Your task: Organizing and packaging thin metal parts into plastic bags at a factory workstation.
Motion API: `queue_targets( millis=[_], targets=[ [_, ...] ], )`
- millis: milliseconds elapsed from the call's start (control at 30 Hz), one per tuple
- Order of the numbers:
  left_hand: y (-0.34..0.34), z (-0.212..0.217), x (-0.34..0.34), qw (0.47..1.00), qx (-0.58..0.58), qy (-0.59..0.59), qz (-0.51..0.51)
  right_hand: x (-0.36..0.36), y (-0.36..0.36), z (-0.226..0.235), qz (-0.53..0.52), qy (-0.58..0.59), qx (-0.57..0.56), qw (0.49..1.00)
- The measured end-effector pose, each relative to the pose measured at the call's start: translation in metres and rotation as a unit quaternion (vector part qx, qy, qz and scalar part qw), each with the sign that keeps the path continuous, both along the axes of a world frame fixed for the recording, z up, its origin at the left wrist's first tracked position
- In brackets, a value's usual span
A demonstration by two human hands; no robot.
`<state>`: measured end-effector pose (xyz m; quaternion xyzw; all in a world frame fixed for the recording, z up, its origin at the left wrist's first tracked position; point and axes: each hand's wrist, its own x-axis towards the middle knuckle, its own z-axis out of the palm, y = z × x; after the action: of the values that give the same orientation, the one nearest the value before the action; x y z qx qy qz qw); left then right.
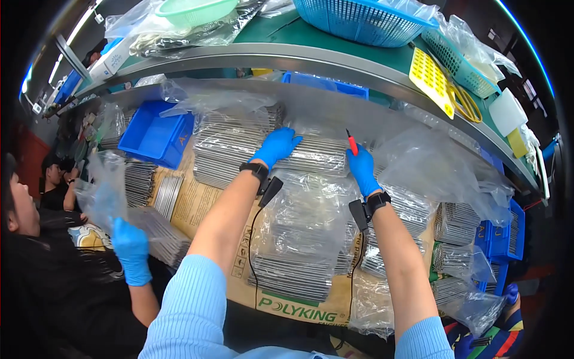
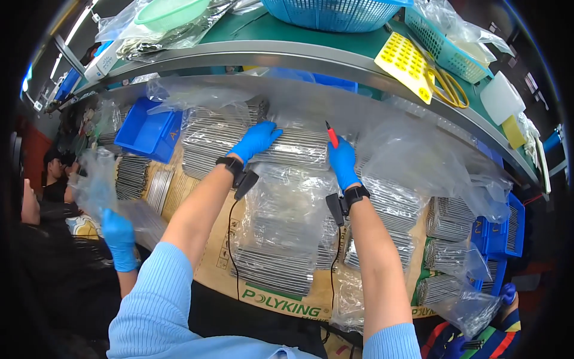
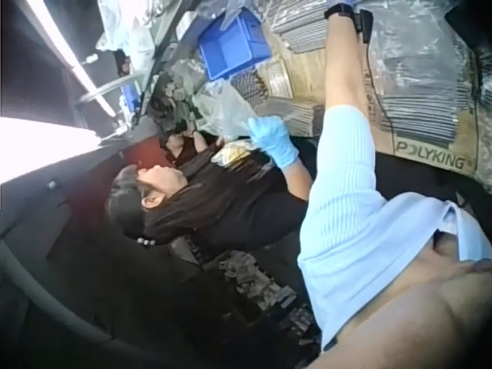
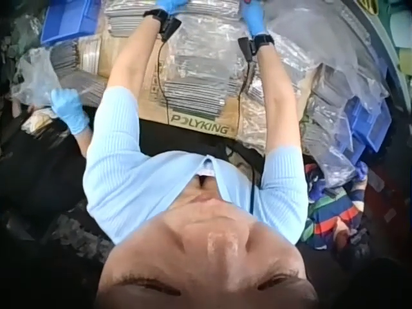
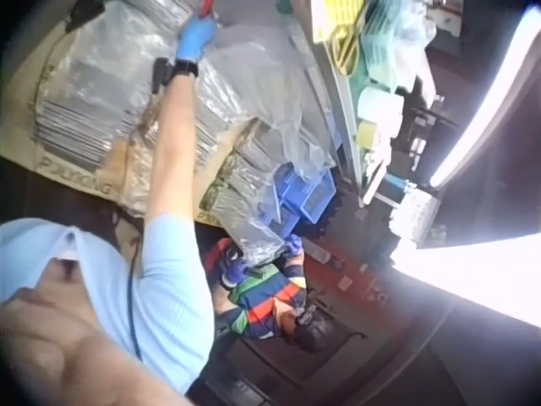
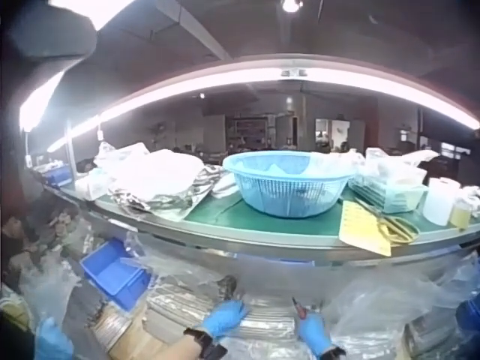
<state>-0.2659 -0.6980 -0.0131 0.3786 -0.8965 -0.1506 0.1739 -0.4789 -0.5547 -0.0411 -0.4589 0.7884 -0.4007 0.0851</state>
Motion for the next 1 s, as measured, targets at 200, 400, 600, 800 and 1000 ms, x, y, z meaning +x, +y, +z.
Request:
queue_targets(
  millis=[200, 400, 600, 800, 1000],
  targets=[
    [-0.027, -0.008, -0.033, 0.986, 0.029, -0.161, -0.038, 0.000, -0.033, -0.007, -0.024, -0.044, 0.028, 0.998],
    [-0.001, 0.000, -0.041, 0.988, 0.014, -0.150, 0.024, -0.014, -0.037, -0.003, -0.035, -0.129, 0.097, 0.986],
    [0.079, -0.003, 0.018, 0.994, -0.086, 0.033, 0.065, 0.030, 0.051, 0.006, -0.003, -0.035, -0.008, 0.999],
    [0.181, 0.002, 0.107, 0.989, -0.093, 0.083, -0.074, 0.064, 0.212, -0.008, 0.093, -0.042, 0.031, 0.994],
    [0.127, 0.009, 0.105, 0.992, -0.023, 0.116, 0.052, 0.036, 0.220, 0.020, -0.011, -0.330, 0.011, 0.944]
  ],
)
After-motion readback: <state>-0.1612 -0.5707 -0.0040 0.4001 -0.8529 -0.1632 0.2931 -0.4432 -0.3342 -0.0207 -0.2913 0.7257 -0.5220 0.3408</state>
